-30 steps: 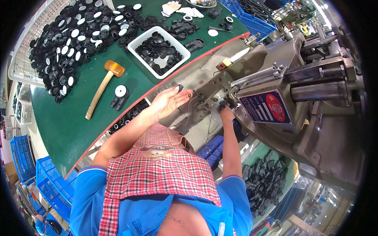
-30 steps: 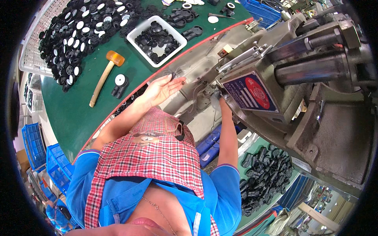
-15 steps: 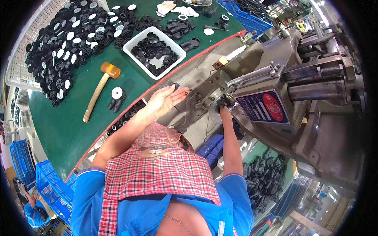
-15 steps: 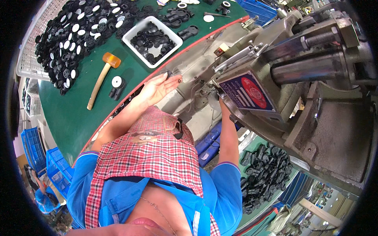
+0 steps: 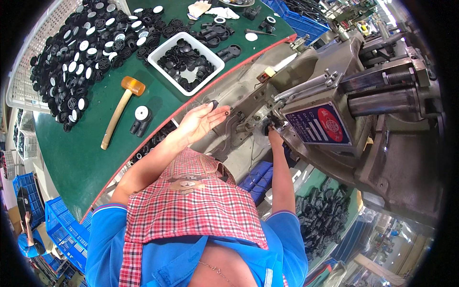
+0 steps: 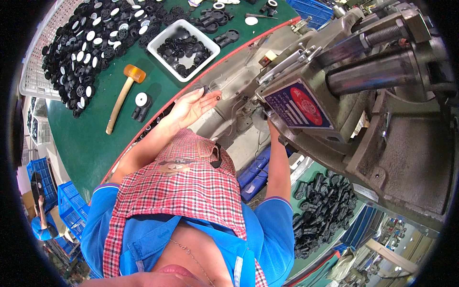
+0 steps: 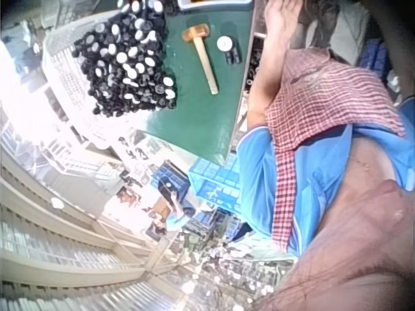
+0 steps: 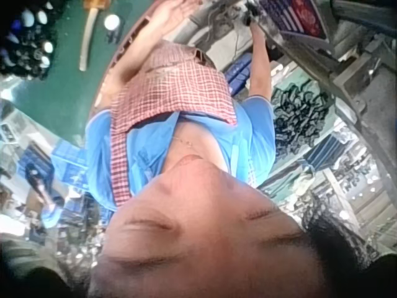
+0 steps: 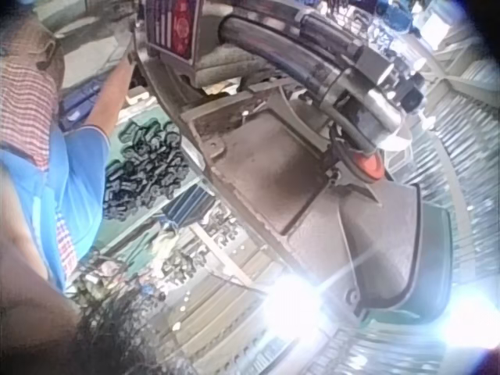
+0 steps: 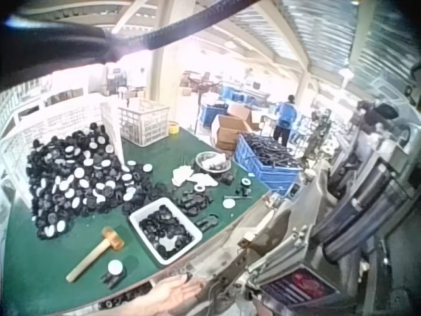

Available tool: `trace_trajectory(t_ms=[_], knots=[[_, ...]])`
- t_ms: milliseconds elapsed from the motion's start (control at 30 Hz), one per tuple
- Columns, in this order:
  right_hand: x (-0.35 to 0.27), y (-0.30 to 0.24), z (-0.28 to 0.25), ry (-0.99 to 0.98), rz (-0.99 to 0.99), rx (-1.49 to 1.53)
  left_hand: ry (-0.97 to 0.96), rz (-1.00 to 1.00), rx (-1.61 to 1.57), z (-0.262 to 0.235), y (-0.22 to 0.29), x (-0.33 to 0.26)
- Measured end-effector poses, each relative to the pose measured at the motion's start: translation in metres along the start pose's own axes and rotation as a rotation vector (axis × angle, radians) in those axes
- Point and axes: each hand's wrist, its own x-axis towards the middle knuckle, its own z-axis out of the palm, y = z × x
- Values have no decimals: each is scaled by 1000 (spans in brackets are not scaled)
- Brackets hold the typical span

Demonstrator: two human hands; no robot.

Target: The person repeatedly picks black shoe sole components and white circular inserts from a green workbench, places them into a press machine, and uses a rubber mallet to tap the assembly. Finished parts are moved to a pile on the right side of the table.

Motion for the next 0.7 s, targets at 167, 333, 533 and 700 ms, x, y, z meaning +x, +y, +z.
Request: trace_trajectory(t_ms=[167, 333, 533, 700], knots=[[7, -9, 12, 136, -123, -45, 14, 37, -1, -2, 3, -5], [-33, 60, 72, 170, 91, 436, -74, -89, 11, 12, -7, 8], [-11, -41, -142, -310, 407, 1768, -5, 6, 56, -5, -1, 0], [-22, -49, -197, -400, 378, 1929, -29, -38, 74, -8, -5, 6]])
